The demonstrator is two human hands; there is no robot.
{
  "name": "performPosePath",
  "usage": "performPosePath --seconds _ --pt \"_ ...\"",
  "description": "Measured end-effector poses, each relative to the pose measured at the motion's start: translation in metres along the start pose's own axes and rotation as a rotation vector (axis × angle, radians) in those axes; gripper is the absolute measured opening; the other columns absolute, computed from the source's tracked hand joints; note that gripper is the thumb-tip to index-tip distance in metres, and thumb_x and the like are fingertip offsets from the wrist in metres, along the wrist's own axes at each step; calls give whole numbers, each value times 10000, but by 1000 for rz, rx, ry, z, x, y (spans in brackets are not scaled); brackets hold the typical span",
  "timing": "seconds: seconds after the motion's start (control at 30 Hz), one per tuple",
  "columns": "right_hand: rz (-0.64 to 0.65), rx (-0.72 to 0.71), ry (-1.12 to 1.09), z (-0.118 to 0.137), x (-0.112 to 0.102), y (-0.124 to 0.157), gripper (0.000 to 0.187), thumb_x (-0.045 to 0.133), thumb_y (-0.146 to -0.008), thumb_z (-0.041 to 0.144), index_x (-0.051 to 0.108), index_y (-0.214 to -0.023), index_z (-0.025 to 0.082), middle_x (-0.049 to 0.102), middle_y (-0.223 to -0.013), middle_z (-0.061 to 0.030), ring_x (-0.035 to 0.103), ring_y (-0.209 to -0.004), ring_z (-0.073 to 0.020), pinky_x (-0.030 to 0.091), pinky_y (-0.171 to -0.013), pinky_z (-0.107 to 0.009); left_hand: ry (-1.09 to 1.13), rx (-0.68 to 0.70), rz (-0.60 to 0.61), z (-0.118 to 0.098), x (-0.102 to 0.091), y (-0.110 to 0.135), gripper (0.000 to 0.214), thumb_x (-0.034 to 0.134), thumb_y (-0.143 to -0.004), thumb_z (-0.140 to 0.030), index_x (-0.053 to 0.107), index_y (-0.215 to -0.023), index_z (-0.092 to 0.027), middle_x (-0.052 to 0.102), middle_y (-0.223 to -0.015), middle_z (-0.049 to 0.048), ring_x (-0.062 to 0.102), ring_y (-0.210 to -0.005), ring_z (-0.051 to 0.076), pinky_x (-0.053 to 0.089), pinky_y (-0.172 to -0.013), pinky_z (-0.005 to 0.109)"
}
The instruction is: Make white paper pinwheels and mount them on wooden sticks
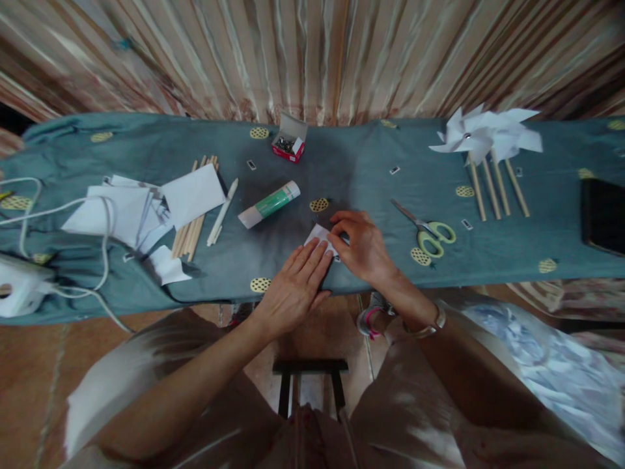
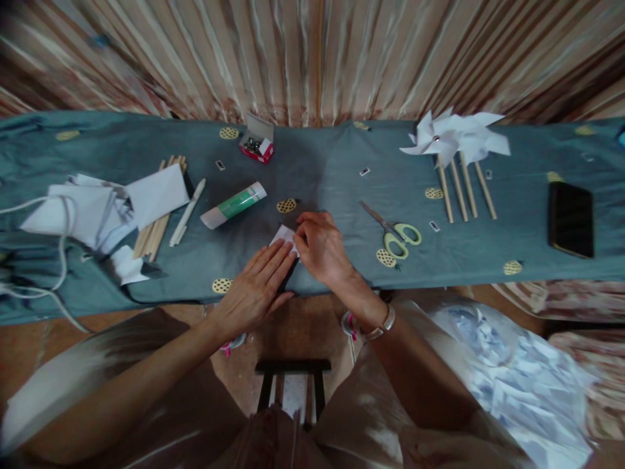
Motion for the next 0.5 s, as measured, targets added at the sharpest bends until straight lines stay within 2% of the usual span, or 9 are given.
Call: performPosePath --seconds 0.3,0.37,0.5 --pt "-11 -51 37 2 1 5 107 568 -882 201 626 -799 235 716 -1071 -98 629 -1066 -265 504 -992 -444 -14 13 7 0 2 0 673 537 -973 -423 345 -1487 -33 397 -1552 258 293 -1495 372 369 -1174 566" --pt "-8 -61 42 2 0 10 79 573 -901 246 650 -912 230 702 -1147 -110 621 -1113 -277 489 -1028 -460 -30 13 11 -1 2 -1 682 563 -961 -415 363 -1473 -12 403 -1545 268 308 -1486 383 375 -1171 563" --pt "-26 -67 62 2 -3 24 334 545 -945 362 597 -1226 189 610 -1358 -163 549 -1275 -312 428 -1106 -518 -40 6 20 -1 2 -1 698 581 -952 -405 356 -1480 -9 398 -1549 266 312 -1485 381 362 -1182 553"
Point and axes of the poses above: each hand's wrist, its own y-axis away from the middle knuckle, its own x-axis out of the palm, z = x × y, the point moved 9 cm from there along -y, towards the middle knuckle
